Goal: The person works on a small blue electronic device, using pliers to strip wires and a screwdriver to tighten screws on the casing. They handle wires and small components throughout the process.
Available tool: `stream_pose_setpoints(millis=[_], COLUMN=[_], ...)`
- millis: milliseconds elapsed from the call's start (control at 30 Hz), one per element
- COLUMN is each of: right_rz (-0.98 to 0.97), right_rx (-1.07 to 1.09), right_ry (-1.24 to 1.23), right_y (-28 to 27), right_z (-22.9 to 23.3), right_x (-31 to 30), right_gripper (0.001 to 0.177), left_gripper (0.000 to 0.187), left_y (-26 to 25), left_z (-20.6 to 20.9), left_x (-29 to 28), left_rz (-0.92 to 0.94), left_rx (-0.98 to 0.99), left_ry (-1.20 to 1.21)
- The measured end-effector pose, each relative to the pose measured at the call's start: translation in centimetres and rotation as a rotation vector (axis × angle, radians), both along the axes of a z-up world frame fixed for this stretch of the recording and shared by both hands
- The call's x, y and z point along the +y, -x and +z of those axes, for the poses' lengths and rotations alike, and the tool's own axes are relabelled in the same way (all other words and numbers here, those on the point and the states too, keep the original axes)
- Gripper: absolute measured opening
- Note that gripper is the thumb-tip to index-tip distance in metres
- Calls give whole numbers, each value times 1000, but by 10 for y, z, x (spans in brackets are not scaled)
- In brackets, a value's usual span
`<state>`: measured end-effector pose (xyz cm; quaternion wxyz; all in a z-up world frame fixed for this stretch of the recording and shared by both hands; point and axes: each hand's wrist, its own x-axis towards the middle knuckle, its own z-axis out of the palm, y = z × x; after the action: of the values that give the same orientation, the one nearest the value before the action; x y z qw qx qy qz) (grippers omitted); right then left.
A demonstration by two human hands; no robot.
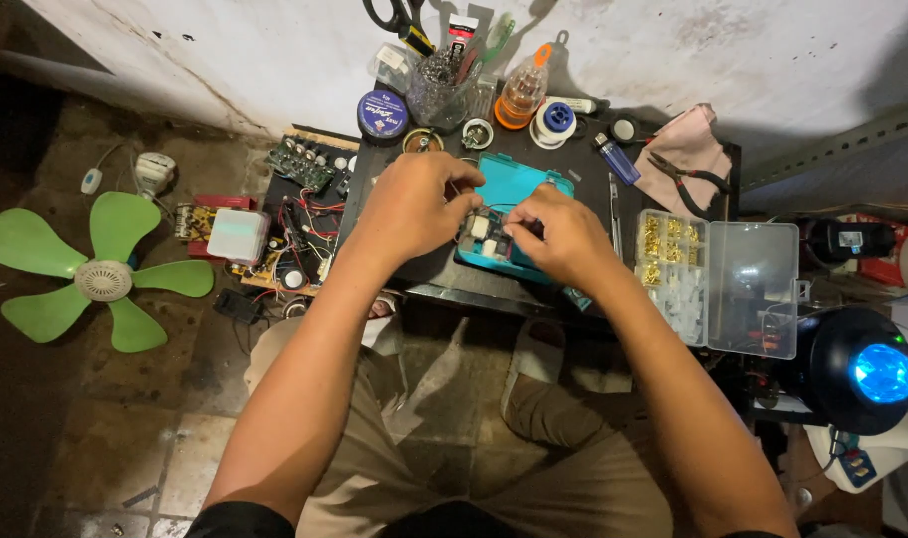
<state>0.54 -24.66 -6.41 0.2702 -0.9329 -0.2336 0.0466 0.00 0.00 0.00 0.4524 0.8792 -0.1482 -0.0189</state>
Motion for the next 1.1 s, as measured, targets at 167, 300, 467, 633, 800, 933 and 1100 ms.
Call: stream_pose_setpoints(millis=[167, 300, 467, 633, 800, 933, 1100], right_rz=[-5, 4, 24, 5, 40, 72, 151], right_rx=[-24, -44, -42, -70, -115, -118, -326], right_ry=[-5, -63, -152, -120, -26, 7, 115], right_y=[5, 8, 11, 21, 25, 27, 27], right_z=[-4, -2, -13, -11, -8, 1, -2], right_x=[4, 6, 13, 25, 33, 35, 28], right_gripper=[10, 10, 11, 8, 9, 5, 12], left_gripper=[21, 21, 20, 19, 18, 18, 20], left_y=[-3, -2, -2, -13, -16, -16, -9], left_z=[-2, 5, 9, -9, -17, -15, -2], left_x=[3, 7, 12, 22, 24, 17, 12], left_rz=[1, 16, 47, 127, 219, 209, 164], left_rx=[1, 2, 11, 13, 14, 42, -2], left_ry=[-43, -57, -84, -115, -79, -70, -12])
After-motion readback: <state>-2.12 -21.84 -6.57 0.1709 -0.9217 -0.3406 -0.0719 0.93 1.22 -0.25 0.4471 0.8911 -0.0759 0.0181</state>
